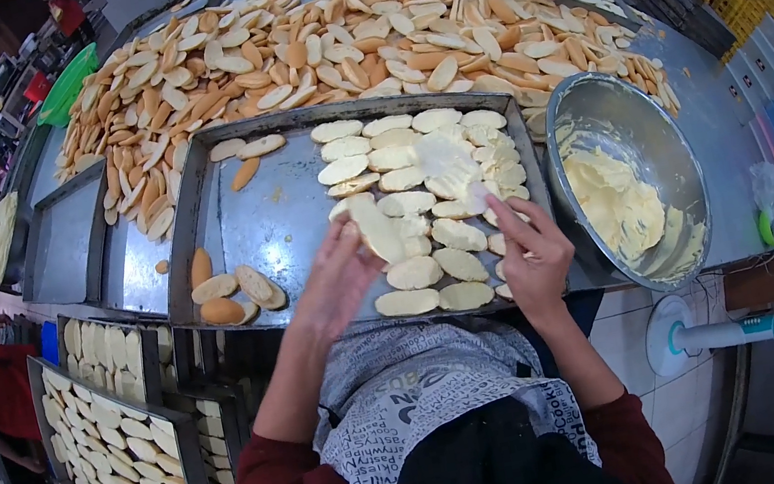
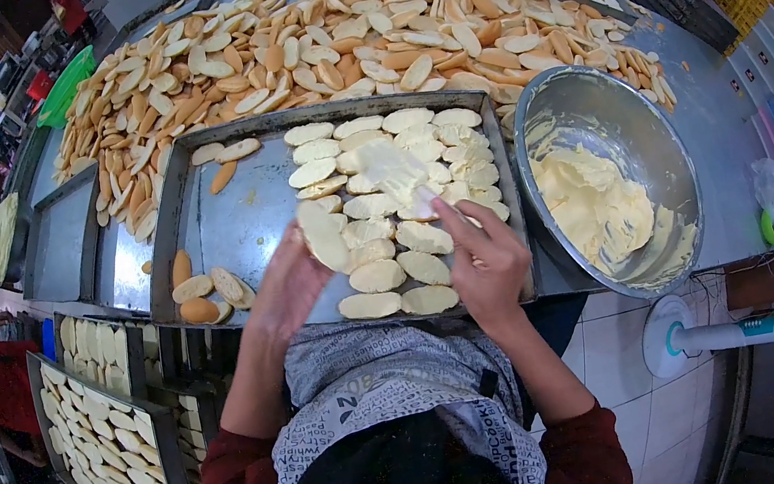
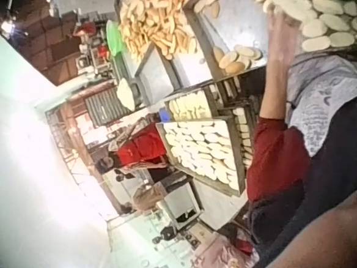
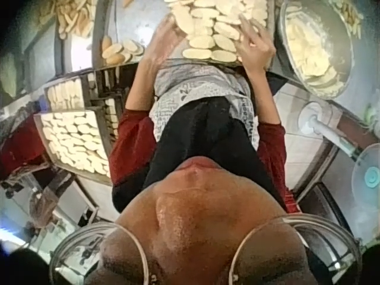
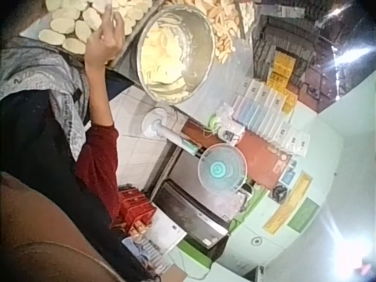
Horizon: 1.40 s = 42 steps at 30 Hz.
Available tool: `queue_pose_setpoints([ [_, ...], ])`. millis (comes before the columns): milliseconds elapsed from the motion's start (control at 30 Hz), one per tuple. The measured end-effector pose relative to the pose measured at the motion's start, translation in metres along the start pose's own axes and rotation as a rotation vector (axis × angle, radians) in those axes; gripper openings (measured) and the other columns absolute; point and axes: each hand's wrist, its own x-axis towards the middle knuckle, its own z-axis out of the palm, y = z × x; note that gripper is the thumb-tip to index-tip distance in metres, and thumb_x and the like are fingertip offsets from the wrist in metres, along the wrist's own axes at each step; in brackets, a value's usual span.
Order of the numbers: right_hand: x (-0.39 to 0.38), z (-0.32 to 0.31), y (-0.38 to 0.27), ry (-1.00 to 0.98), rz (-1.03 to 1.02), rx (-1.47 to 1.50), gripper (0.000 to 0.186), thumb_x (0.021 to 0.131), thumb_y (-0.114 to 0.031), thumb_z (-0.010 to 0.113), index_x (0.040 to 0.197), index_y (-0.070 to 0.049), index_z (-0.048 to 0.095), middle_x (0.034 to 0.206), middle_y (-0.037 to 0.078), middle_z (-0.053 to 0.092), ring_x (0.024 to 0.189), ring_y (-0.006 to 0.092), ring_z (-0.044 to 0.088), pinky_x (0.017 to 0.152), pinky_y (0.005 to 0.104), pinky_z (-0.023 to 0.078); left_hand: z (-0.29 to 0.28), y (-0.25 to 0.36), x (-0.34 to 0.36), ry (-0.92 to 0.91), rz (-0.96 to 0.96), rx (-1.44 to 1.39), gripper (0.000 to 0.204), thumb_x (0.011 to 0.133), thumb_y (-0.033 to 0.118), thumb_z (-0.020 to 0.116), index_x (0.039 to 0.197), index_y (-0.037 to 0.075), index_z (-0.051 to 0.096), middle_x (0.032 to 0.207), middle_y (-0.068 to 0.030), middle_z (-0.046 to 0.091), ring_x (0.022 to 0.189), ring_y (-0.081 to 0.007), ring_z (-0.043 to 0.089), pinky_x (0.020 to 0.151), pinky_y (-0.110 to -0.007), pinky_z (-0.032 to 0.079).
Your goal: Spreading cream or butter onto slices of bread and arranging them on metal baking trays.
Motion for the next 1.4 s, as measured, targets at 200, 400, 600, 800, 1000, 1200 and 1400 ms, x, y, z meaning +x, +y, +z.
queue_pose_setpoints([
  [200, -0.025, -0.029, 0.009, -0.007, 0.236, 0.117, 0.029, 0.085, 0.004, 0.062, 0.113, -0.005, 0.067, 0.099, 0.007, 0.065, 0.084, 0.0105, 0.059, 0.074, 0.0213, 0.046, -0.077, 0.025, -0.006, 0.222, 0.076, 0.654, 0.034, 0.086, 0.014, 0.065, 0.114, 0.004, 0.049, 0.110, -0.0085, 0.056, 0.103, -0.0171, 0.057, 0.085, -0.030, 0.051],
  [400, -0.039, -0.036, 0.018, 0.066, 0.285, 0.109, 0.028, 0.086, 0.002, 0.062, 0.112, -0.006, 0.068, 0.098, 0.008, 0.065, 0.080, 0.0096, 0.058, 0.069, 0.0219, 0.046, -0.101, 0.023, 0.002, 0.118, 0.031, 1.187, 0.038, 0.072, 0.005, 0.074, 0.102, 0.001, 0.050, 0.103, -0.0083, 0.058, 0.094, -0.0154, 0.059, 0.081, -0.028, 0.050],
  [600, -0.044, -0.041, 0.016, 0.088, 0.332, 0.120, 0.026, 0.086, 0.002, 0.062, 0.111, -0.005, 0.068, 0.097, 0.007, 0.066, 0.081, 0.0099, 0.058, 0.069, 0.0222, 0.046, -0.099, 0.021, 0.013, 0.004, 0.233, 1.510, 0.040, 0.065, 0.000, 0.074, 0.098, 0.004, 0.052, 0.096, -0.0103, 0.055, 0.090, -0.0235, 0.058, 0.079, -0.033, 0.049],
  [800, -0.049, -0.043, 0.014, 0.011, 0.371, 0.119, 0.027, 0.089, 0.001, 0.058, 0.115, -0.004, 0.065, 0.104, 0.009, 0.065, 0.093, 0.0140, 0.060, 0.084, 0.0246, 0.046, -0.105, 0.016, 0.027, -0.048, 0.395, 1.641, 0.042, 0.061, -0.001, 0.073, 0.097, 0.005, 0.052, 0.095, -0.0099, 0.054, 0.088, -0.0277, 0.055, 0.080, -0.035, 0.047],
  [1000, -0.049, -0.040, 0.015, 0.001, 0.352, 0.130, 0.028, 0.089, 0.001, 0.058, 0.116, -0.003, 0.065, 0.104, 0.008, 0.065, 0.094, 0.0142, 0.059, 0.085, 0.0247, 0.045, -0.096, 0.037, 0.010, -0.188, 0.218, 1.664, 0.043, 0.060, -0.002, 0.074, 0.096, 0.008, 0.052, 0.092, -0.0095, 0.054, 0.091, -0.0283, 0.055, 0.080, -0.037, 0.047],
  [1200, -0.050, -0.034, 0.021, 0.047, 0.322, 0.154, 0.027, 0.087, 0.000, 0.061, 0.113, -0.005, 0.067, 0.098, 0.008, 0.066, 0.085, 0.0121, 0.059, 0.074, 0.0234, 0.046, -0.102, 0.047, -0.009, -0.321, -0.035, 1.619, 0.045, 0.058, -0.005, 0.075, 0.096, 0.007, 0.053, 0.091, -0.0076, 0.055, 0.088, -0.0248, 0.056, 0.079, -0.034, 0.047],
  [1400, -0.049, -0.032, 0.019, 0.036, 0.329, 0.164, 0.026, 0.089, 0.000, 0.059, 0.113, -0.005, 0.067, 0.100, 0.009, 0.065, 0.088, 0.0136, 0.060, 0.078, 0.0246, 0.047, -0.107, 0.047, -0.010, -0.370, -0.216, 1.484, 0.041, 0.064, -0.008, 0.071, 0.098, 0.005, 0.053, 0.092, -0.0072, 0.056, 0.088, -0.0199, 0.057, 0.073, -0.032, 0.050],
])
